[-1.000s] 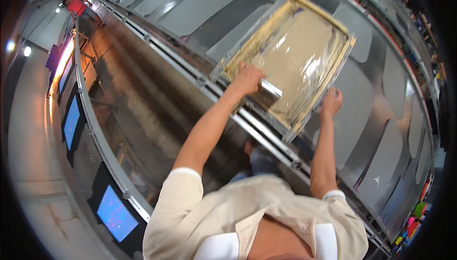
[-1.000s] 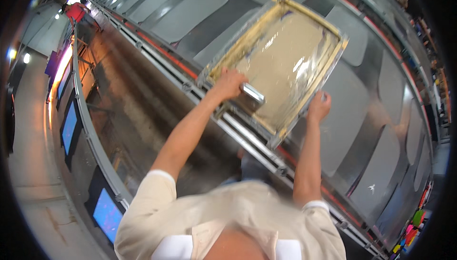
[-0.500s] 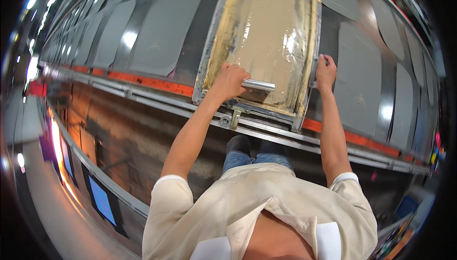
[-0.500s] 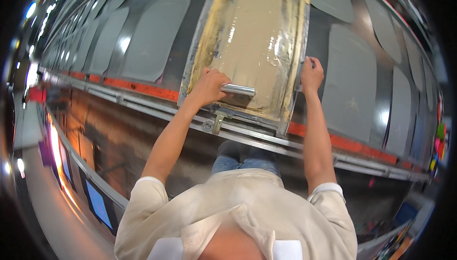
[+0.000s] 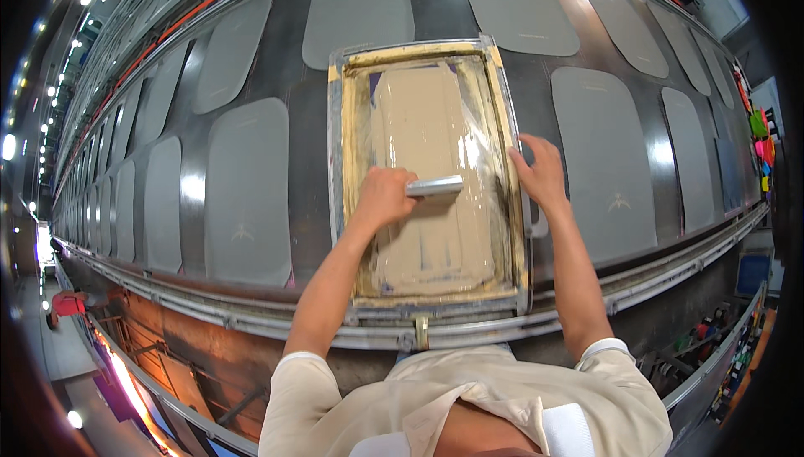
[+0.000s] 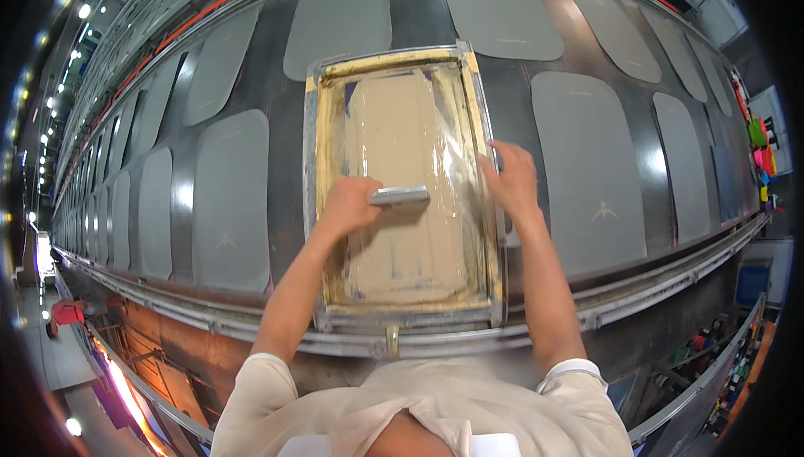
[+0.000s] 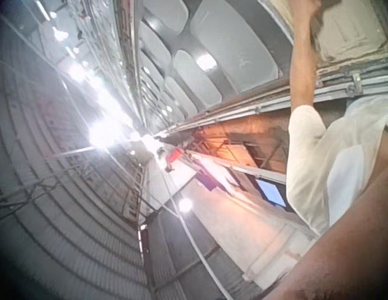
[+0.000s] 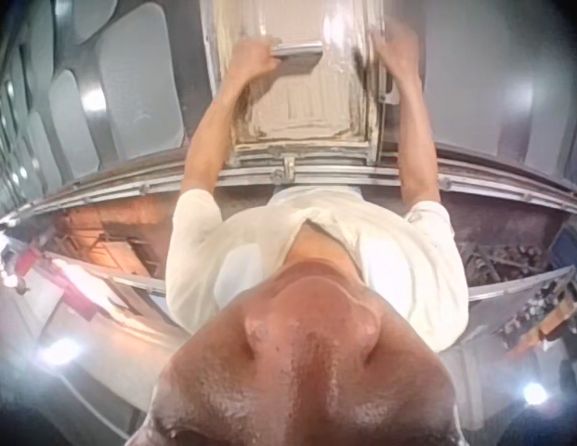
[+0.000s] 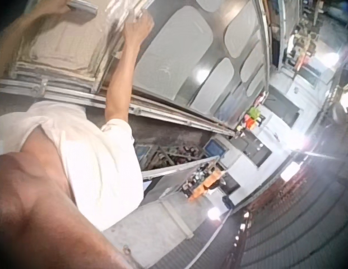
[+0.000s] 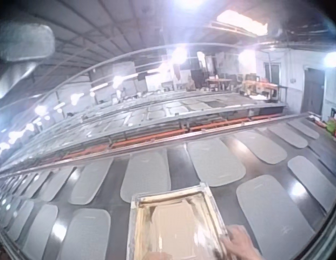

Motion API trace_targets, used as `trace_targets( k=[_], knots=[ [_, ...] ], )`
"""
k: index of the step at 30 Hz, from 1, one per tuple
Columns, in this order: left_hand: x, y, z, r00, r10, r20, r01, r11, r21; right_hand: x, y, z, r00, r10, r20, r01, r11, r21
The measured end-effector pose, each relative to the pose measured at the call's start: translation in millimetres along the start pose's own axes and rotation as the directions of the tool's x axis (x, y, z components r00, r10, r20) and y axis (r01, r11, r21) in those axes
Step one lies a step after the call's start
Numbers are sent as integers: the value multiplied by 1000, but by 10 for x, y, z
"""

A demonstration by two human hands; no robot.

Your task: The person uses a squeegee to pull beige ink across a screen printing frame placed over a garment on a conveyor. Another person adds more ink to the frame mid-task. The person continues to pull the squeegee repeatedly across the screen to transfer the design.

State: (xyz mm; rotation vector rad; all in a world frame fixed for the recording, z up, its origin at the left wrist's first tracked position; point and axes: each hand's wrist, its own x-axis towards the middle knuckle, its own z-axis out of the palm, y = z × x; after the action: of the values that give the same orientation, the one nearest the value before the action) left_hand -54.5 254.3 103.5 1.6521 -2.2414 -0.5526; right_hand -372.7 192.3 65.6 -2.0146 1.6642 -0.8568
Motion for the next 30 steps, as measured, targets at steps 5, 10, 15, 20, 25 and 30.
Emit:
trace_targets(
  k=[5,10,15,20,25,30],
  knots=[
    [1323,-675,-374,998,-58,17,56,997,57,1602,-767,435,798,-432,420,339,898,280],
    [2509,-1203,-514,1000,23,13,-24,995,94,2875,-577,1135,713,-394,580,491,871,-11],
    [2929,-1384,-590,984,-91,156,87,996,31,3191,-680,1126,726,-271,632,379,925,-39],
    [2830,-1425,-469,993,-69,101,67,998,18,3071,-655,1220,743,-271,612,372,927,-41],
    [2334,-1175,-390,999,-10,49,4,993,118,2540,-696,1128,761,-286,582,389,920,-56],
    [1137,-645,-103,999,32,26,-36,989,146,1225,-802,854,771,-303,561,384,923,-29]
  ],
)
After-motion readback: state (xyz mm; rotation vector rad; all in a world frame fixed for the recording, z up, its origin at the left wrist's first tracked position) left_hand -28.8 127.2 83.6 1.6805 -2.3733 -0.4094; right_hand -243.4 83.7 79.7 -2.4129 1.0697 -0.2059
